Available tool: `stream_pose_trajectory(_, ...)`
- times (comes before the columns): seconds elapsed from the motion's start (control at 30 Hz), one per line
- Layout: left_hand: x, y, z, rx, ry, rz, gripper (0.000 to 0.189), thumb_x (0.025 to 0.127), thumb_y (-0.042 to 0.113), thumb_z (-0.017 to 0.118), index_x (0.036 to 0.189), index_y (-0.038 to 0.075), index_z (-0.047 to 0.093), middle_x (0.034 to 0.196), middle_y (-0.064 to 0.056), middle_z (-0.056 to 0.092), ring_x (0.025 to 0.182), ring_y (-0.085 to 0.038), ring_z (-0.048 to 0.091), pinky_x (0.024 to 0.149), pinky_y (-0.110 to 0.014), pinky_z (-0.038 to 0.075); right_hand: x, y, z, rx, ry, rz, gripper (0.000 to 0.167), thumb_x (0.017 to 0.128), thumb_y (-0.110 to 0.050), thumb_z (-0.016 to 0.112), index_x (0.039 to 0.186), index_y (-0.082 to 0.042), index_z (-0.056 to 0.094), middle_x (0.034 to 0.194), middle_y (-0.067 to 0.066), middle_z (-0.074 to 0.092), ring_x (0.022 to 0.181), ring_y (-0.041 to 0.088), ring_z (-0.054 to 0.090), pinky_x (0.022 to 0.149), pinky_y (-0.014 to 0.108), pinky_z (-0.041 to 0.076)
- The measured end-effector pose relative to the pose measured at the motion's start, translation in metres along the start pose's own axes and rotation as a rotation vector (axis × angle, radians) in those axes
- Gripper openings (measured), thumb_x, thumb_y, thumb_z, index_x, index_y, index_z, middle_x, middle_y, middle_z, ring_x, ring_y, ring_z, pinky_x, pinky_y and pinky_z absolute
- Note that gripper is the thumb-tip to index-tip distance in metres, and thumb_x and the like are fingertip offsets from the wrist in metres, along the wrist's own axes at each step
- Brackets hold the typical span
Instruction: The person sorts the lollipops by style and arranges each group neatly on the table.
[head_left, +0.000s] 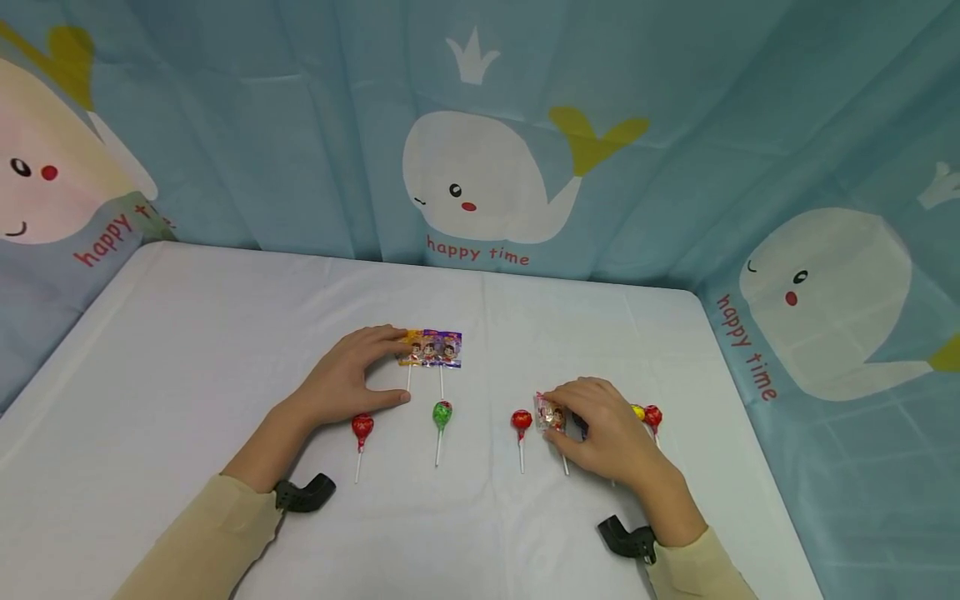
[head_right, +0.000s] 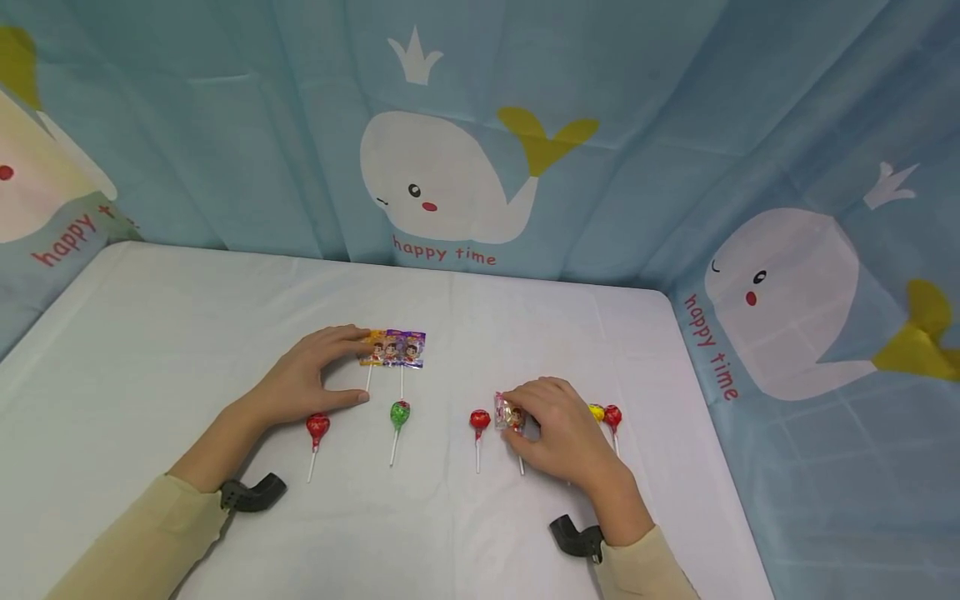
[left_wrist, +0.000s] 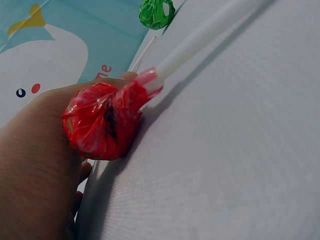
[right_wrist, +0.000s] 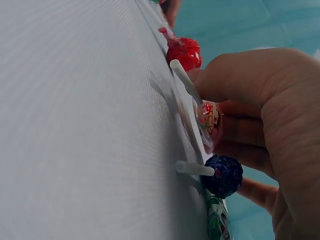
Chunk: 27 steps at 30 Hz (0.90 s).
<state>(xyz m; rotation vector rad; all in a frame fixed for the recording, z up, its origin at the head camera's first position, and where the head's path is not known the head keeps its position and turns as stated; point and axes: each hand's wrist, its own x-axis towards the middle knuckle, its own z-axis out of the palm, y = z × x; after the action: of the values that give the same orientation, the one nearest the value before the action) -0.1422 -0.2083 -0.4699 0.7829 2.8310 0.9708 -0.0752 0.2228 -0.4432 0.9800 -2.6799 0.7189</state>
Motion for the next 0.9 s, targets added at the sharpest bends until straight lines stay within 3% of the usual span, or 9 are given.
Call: stream_pose_trajectory(0.9, 0.001, -0.003, 0.002, 0.002, 0.006, 0.007, 0.071, 0.087, 0.053, 0.089, 0.147, 0.021, 0.069, 0.166, -0.004, 0.051, 0.158, -0.034, 0.037, 0.129, -0.064, 0.025, 0.017, -0.001, -0.003, 0.009, 0.03, -0.025, 0.045, 0.085, -0.021, 0.092, 0.126, -0.008, 0.079, 0.122, 0.0, 0.077, 0.118, 0.024, 0.069, 0.112, 0.052, 0.05)
